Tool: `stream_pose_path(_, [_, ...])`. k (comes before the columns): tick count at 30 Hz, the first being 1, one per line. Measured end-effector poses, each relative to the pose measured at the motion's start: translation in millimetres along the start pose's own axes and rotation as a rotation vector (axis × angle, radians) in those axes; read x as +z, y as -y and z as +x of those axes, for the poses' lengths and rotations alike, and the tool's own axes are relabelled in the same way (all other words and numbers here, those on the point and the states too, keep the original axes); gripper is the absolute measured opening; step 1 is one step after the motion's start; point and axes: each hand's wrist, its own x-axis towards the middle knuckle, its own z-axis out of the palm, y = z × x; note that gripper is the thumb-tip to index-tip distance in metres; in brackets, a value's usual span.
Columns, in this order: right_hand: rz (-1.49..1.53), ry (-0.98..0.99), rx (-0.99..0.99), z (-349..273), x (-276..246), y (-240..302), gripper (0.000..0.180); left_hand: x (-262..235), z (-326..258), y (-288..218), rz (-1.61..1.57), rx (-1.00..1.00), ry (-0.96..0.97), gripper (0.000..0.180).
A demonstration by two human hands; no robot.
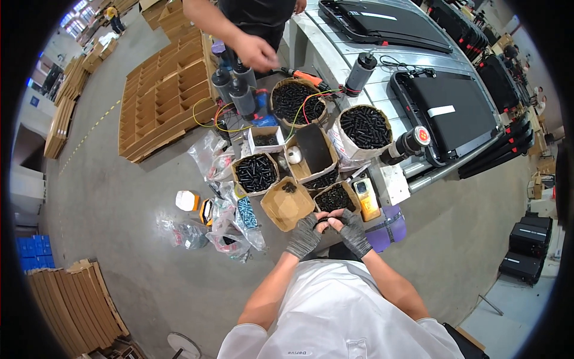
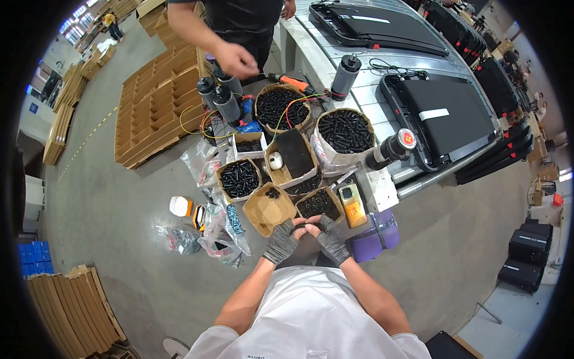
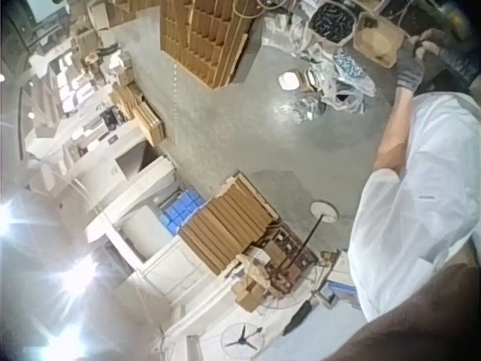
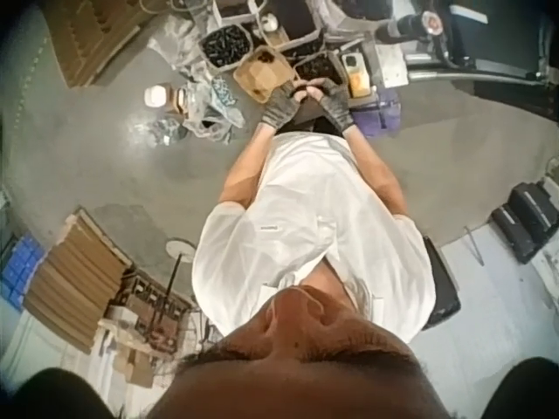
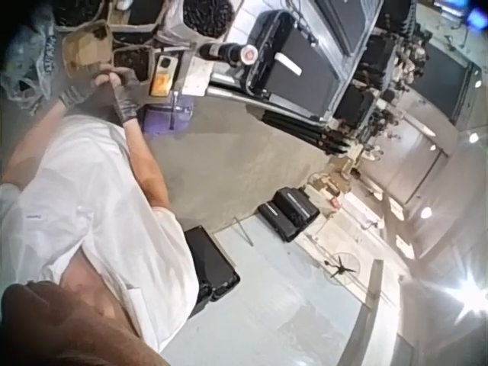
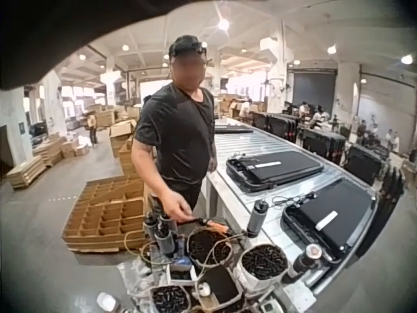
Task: Counting and sorting small black components into a box at a factory workstation.
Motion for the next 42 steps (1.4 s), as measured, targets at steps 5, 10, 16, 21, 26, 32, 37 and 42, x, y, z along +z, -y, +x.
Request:
stream_pose_path(5, [-0.412, -0.010, -0.293, 31, 39, -27, 0.015, -12, -4, 34, 0.309, -0.006, -0.113, 0.025])
stream_pose_path(10, [-0.345, 0.019, -0.251, 62, 53, -41, 0.019, -20, 3, 61, -0.157, -0.306, -0.188, 0.026])
stream_pose_path(16, [0.027, -0.188, -0.116, 71, 52, -49, 0.016, -10, 22, 105, -0.289, -0.439, -0.373, 0.026])
stream_pose_path(21, [0.487, 0.033, 0.223, 42, 12, -58, 0.018, 3, 60, 140, -0.212, -0.690, -0.612, 0.037])
stream_pose_path(26, [0.604, -0.003, 0.198, 23, -18, -80, 0.022, 15, 72, 160, 0.161, -0.633, -0.609, 0.046])
stream_pose_path(32, [0.634, 0.000, 0.229, 21, -29, -82, 0.020, 14, 44, 148, 0.347, -0.436, -0.543, 0.049])
stream_pose_path(37, [0.048, -0.159, 0.030, 52, -53, -107, 0.015, 3, -10, 74, 0.378, -0.053, -0.308, 0.030])
stream_pose_path(42, [-0.435, -0.019, -0.086, 81, -37, -99, 0.023, -84, -83, 108, 0.257, -0.345, -0.579, 0.028])
